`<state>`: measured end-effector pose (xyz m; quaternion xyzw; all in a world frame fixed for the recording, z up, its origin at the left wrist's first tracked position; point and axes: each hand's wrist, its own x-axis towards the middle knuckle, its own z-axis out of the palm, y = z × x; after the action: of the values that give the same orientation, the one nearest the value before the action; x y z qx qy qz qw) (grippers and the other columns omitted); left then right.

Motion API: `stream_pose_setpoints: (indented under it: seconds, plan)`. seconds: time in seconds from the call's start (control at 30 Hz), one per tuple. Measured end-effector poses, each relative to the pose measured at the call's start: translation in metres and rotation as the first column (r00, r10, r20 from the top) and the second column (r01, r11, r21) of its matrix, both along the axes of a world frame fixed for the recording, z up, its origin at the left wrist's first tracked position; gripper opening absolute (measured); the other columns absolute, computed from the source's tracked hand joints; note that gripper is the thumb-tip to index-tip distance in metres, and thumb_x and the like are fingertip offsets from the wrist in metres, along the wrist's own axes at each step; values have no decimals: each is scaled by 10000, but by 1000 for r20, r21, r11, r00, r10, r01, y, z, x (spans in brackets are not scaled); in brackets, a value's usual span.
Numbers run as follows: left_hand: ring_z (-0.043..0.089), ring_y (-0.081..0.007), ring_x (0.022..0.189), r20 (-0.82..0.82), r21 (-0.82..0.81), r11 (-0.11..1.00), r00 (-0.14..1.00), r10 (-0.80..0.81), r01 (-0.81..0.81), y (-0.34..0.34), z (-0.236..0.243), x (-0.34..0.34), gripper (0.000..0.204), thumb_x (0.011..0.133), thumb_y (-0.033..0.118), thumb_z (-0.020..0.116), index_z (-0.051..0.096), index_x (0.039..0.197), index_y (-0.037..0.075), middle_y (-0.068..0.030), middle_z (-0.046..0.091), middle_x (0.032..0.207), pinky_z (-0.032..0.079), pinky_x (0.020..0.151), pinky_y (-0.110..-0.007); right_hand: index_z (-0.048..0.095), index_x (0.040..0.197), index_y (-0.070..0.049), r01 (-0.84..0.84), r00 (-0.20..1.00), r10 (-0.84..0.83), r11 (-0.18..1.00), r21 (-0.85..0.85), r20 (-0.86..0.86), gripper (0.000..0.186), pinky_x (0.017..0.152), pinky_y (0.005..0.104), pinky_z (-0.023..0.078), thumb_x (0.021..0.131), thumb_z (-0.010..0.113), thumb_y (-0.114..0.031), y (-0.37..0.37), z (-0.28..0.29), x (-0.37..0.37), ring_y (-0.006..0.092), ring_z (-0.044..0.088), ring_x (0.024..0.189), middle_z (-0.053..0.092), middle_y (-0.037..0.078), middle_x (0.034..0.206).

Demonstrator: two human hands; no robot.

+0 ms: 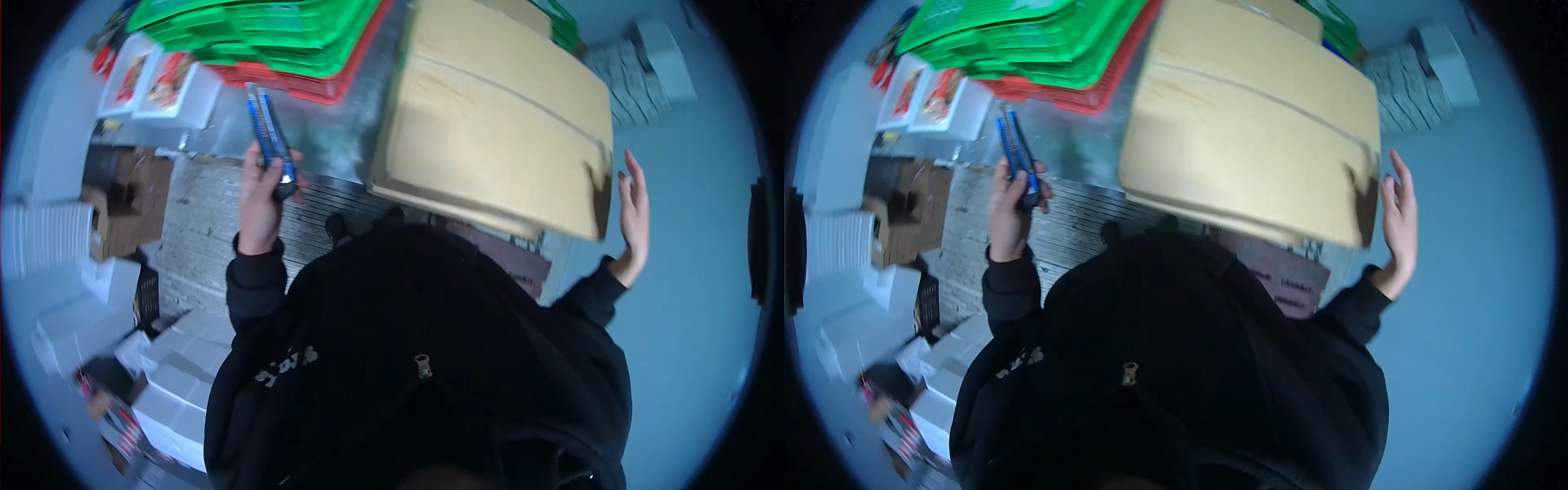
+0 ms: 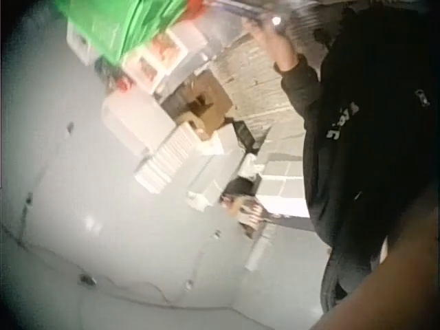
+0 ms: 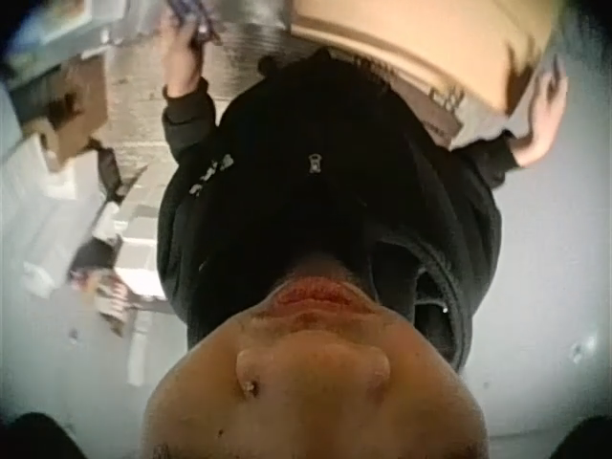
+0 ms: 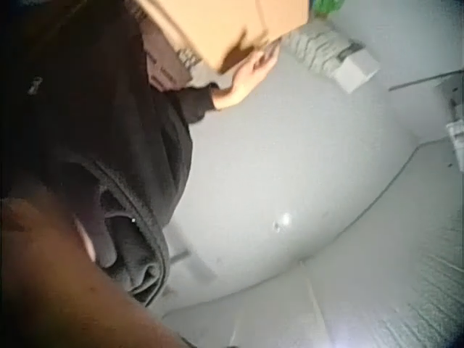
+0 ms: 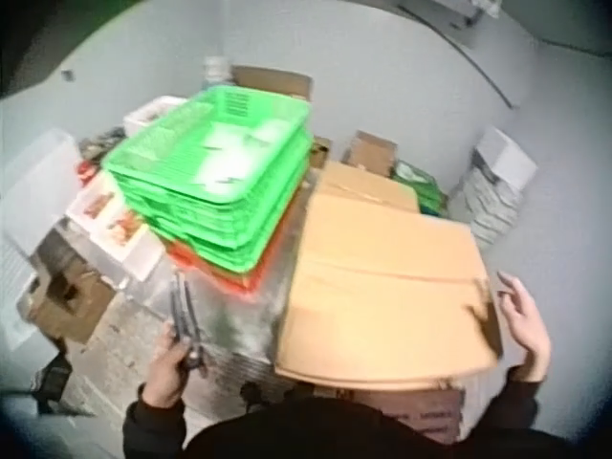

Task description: Packing instant food pouches and ice packs into styrofoam shipping containers.

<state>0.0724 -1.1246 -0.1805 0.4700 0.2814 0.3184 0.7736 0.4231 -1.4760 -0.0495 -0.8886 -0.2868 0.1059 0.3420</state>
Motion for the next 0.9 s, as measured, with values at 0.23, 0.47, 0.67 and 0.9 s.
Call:
stream_pose_setpoints:
  seconds: [0.23,0.47,0.67,0.9]
  plan:
    - [465,-99,510,51,48,938,937,-345,343,39,-6,16,274,945,150,451,386,1186,36,-87,538,896,352,429,-210,456,1279,15,314,911,-389,868,386,134,434,950,294,385,920,535,-217,-33,-81,-37,180,504,1113,534,152,1234]
    - [647,-219,803,57,179,854,861,-505,489,35,21,51,232,921,93,482,409,1127,16,-192,605,1023,509,659,-267,646,1065,-22,512,678,-677,714,478,286,424,815,310,485,772,671,-327,-31,-101,-24,224,648,900,670,163,979]
    - [641,-262,810,115,80,897,890,-442,435,10,15,56,229,905,68,484,424,1120,14,-199,613,991,520,740,-346,654,1080,-109,524,672,-675,724,448,304,438,833,343,493,747,677,-393,-26,-106,-27,272,642,948,665,162,985]
    - [606,-206,686,68,12,957,955,-289,289,-26,6,39,175,929,158,479,454,1041,26,-130,601,846,491,590,-301,630,1101,-90,455,763,-619,718,527,185,416,852,347,481,763,673,-330,-25,-109,-28,278,629,972,654,163,1021]
